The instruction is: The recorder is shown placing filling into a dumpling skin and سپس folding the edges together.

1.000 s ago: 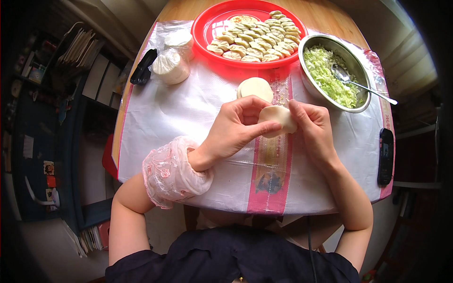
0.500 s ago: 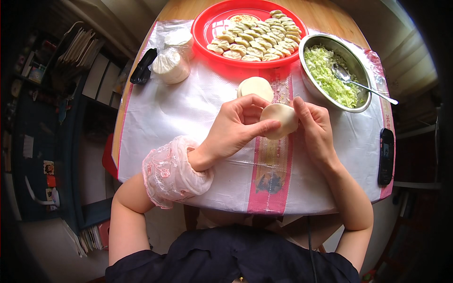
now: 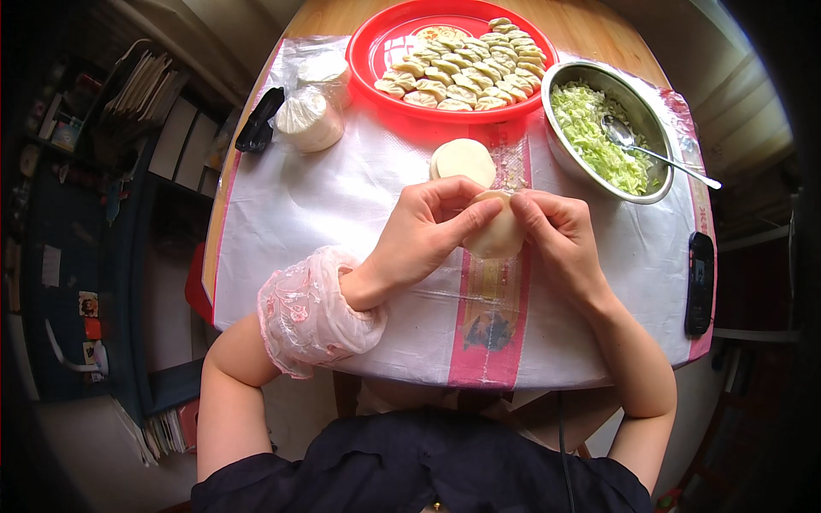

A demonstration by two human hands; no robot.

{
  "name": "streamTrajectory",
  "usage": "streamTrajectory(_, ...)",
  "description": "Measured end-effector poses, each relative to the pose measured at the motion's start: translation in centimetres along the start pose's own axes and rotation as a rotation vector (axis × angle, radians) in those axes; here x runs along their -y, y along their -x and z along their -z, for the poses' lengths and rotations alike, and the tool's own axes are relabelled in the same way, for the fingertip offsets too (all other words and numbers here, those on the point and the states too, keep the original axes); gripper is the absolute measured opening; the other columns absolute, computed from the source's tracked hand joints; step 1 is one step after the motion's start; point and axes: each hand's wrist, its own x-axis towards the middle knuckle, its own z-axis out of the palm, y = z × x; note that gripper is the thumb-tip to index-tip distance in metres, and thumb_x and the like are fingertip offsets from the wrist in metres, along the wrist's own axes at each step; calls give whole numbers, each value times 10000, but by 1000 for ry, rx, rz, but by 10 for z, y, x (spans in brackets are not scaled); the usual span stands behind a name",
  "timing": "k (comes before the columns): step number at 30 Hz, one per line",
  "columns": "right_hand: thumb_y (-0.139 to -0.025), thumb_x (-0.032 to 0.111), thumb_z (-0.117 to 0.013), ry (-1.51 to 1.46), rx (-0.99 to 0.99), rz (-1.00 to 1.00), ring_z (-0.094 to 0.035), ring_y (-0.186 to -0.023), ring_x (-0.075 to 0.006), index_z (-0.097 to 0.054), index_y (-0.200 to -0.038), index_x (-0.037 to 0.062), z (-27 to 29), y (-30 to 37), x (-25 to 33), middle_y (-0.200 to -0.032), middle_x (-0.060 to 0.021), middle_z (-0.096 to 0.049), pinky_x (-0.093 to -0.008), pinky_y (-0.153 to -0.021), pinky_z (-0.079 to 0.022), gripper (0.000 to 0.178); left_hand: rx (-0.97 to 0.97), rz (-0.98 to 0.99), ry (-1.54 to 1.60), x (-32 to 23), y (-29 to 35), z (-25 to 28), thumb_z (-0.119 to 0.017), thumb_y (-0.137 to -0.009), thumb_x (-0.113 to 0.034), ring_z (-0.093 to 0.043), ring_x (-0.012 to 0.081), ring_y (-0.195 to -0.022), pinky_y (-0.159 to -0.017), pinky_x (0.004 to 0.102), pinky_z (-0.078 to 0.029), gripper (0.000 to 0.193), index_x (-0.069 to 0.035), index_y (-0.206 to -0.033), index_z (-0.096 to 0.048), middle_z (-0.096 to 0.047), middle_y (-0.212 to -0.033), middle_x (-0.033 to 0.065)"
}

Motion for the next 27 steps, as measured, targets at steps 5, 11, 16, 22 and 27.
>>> streamTrajectory(5, -993, 238, -535, -235, 13, -140, -520, -714, -35, -665, -920, -74, 7, 2, -2, -753, 4, -621, -209, -622, -432, 346, 35, -39, 67, 3, 0, 0, -693, -876, -89, -647, 117, -909, -811, 242, -533, 232, 27, -1062, -617, -678, -974, 69)
streamTrajectory(11, -1005, 283, -510, -83, -25, -56, -518, -709, -30, -672, -891, -63, -1, 1, 3, -746, 12, -623, -203, -617, -430, 399, 43, -27, 65, 7, -1, 2, -710, -853, -64, -661, 135, -910, -817, 251, -546, 264, 29, -1076, -602, -679, -994, 87)
streamTrajectory(16, -1001, 252, -519, -159, 39, -132, -527, -722, -30, -670, -881, -66, 8, 2, 0, -751, -4, -637, -208, -628, -439, 372, 41, -26, 69, 6, -1, 1, -713, -848, -56, -664, 141, -922, -821, 254, -547, 279, 28, -1087, -596, -677, -999, 90)
streamTrajectory(22, -1011, 292, -495, 43, 39, -59, -502, -701, -21, -670, -862, -56, 1, 0, -1, -739, 9, -625, -207, -587, -415, 417, 49, -17, 103, 6, -1, 1, -722, -839, -51, -665, 142, -923, -820, 256, -550, 291, 25, -1088, -591, -676, -996, 93)
streamTrajectory(27, -995, 253, -530, -196, -29, -131, -508, -695, -29, -658, -842, -67, 4, 2, 5, -736, 3, -625, -211, -588, -416, 377, 44, 6, 109, 2, 0, -1, -746, -816, -50, -666, 138, -909, -808, 255, -553, 330, 21, -1094, -583, -676, -983, 91)
